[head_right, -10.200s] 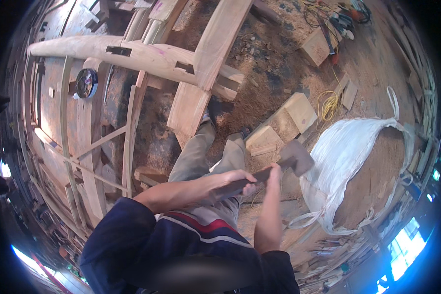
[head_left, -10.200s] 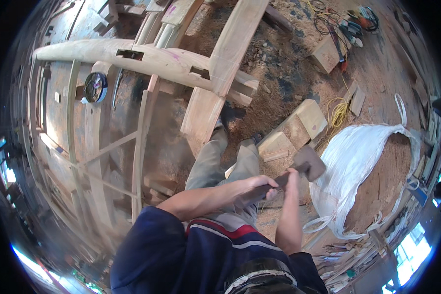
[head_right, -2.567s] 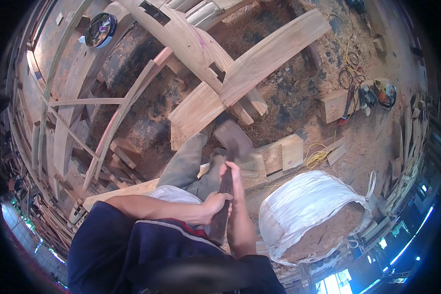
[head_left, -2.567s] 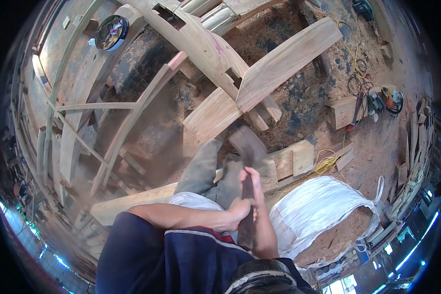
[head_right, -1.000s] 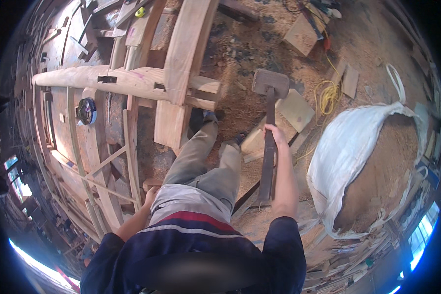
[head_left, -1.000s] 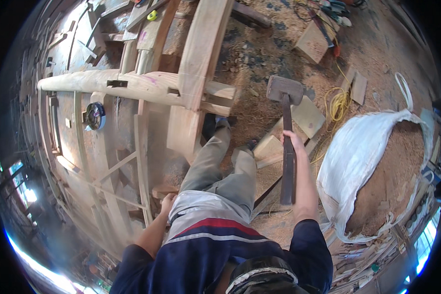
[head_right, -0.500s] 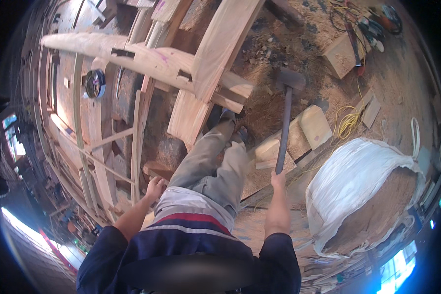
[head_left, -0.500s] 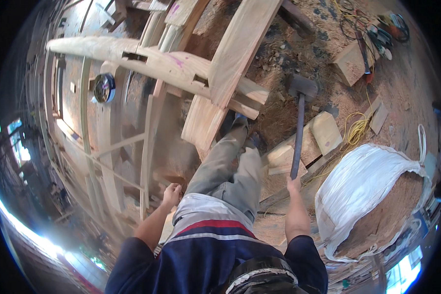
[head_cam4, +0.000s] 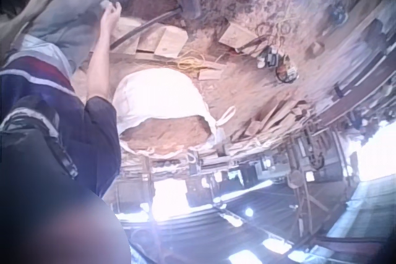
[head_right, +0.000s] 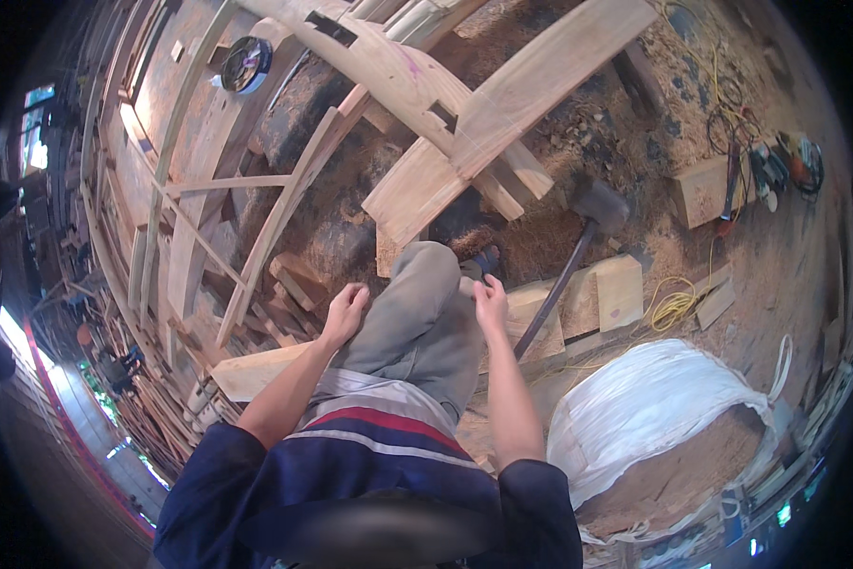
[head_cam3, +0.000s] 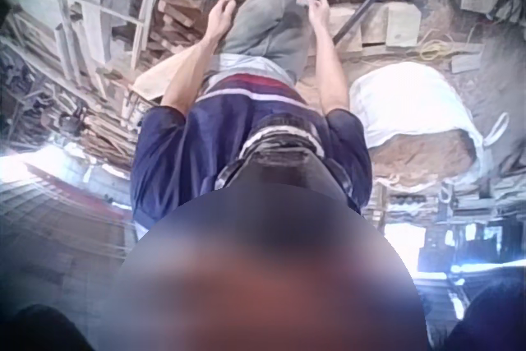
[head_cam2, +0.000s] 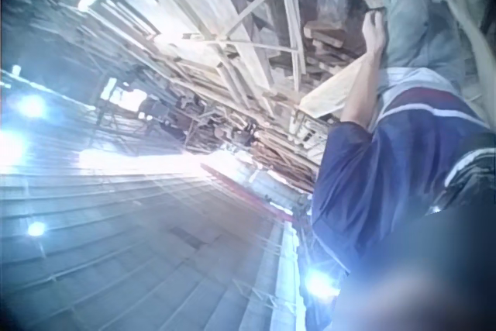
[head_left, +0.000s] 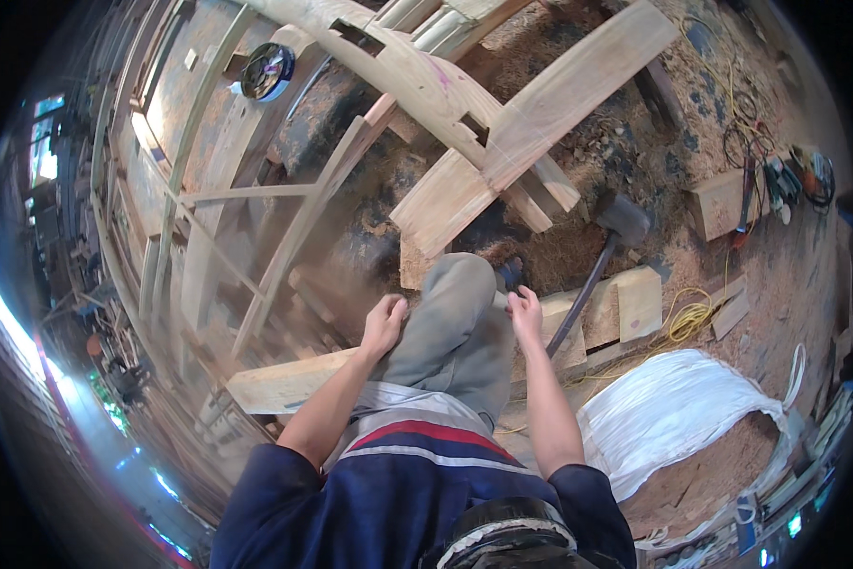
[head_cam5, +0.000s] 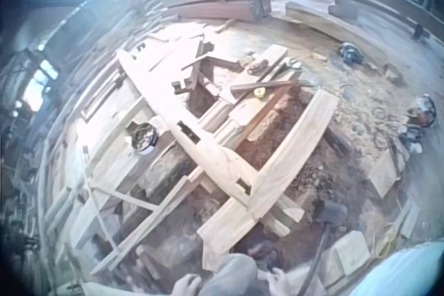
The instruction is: The person smooths a wooden plank with a handheld sander, then fits it into a larger wooden frame. They use a mallet to tap the plank into place and apply glue to the joints before securing the assembly.
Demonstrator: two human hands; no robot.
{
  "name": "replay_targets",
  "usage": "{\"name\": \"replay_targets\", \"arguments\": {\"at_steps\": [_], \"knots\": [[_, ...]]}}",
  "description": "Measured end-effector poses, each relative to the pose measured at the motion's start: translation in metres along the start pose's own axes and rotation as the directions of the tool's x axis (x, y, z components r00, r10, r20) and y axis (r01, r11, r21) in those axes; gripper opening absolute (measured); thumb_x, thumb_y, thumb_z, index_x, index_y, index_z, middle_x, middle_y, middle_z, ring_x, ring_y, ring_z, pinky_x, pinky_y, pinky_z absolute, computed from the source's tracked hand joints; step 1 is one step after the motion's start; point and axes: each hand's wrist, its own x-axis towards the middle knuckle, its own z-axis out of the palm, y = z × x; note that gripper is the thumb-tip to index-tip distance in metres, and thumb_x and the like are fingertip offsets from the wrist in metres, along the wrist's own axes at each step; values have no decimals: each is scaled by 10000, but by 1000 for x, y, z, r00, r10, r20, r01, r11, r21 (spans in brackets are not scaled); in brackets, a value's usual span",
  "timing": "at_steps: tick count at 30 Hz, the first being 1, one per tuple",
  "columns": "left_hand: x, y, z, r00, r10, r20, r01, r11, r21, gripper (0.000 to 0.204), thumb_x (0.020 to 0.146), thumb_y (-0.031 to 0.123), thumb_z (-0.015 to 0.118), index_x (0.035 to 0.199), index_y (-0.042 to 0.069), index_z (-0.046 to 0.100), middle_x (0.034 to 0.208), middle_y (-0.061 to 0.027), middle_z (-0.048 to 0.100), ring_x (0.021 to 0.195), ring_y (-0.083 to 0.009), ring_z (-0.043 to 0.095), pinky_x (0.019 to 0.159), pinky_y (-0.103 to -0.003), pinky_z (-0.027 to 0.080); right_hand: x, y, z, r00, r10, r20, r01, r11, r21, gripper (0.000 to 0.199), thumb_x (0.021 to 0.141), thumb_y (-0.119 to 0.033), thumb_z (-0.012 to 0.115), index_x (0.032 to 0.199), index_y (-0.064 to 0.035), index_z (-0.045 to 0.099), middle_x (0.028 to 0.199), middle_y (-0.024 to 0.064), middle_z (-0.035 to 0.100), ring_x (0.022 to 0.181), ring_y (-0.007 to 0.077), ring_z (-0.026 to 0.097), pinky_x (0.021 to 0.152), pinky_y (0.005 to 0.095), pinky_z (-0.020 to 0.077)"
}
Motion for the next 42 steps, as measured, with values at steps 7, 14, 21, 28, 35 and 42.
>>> {"name": "replay_targets", "arguments": {"at_steps": [7, 14, 21, 28, 35, 42], "knots": [[36, 19, -34, 979, 178, -103, -124, 911, 393, 352, 986, 321, 654, 1218, 57, 674, 1171, -174, 634, 1113, -348, 621, 962, -444, 502, 52, -17, 67, 999, -29, 40, 42, 926, -376, 547, 942, -339, 734, 1356, 2, 623, 1067, 156, 768, 819, 187, 747, 768, 333, 578], [133, -110, -84, 970, -231, -77, 240, 852, 465, 515, 946, 353, 695, 1350, 48, 599, 1465, -232, 506, 1366, -405, 462, 1076, -511, 457, 125, -68, 122, 986, -115, -119, 39, 861, -507, 558, 940, -362, 713, 1351, 6, 623, 1143, 205, 731, 1089, 345, 701, 976, 428, 536], [298, -141, -140, 975, -221, -1, 181, 795, 579, 679, 950, 326, 659, 1499, 24, 395, 1524, -213, 448, 1370, -421, 465, 1067, -536, 487, 240, -76, 298, 754, -402, -519, -221, 589, -777, 925, 984, -587, 584, 1556, 86, 308, 1606, 327, 287, 1503, 491, 268, 1231, 555, 255], [345, -163, -180, 955, -291, 58, 214, 813, 542, 486, 961, 341, 628, 1379, 96, 589, 1418, -164, 569, 1323, -395, 522, 1065, -517, 479, 298, -51, 363, 396, -466, -791, -489, 622, -612, 1015, 1003, -698, 425, 1635, 49, 154, 1700, 269, 150, 1583, 446, 101, 1261, 585, 125], [355, -191, -186, 950, -304, 71, 236, 849, 472, 431, 948, 294, 652, 1327, 90, 633, 1388, -149, 583, 1292, -375, 550, 1062, -490, 466, 290, -58, 361, 457, -368, -809, -513, 634, -579, 922, 1035, -660, 387, 1666, -41, 126, 1703, 283, 110, 1584, 430, 114, 1255, 568, 148], [342, -208, -163, 939, -330, 94, 236, 822, 518, 443, 943, 281, 644, 1323, 68, 563, 1374, -190, 546, 1281, -416, 523, 1038, -529, 464, 287, -76, 367, 491, -343, -801, -538, 604, -588, 855, 1049, -619, 387, 1674, -85, 151, 1682, 333, 102, 1560, 493, 128, 1235, 602, 190]]}}
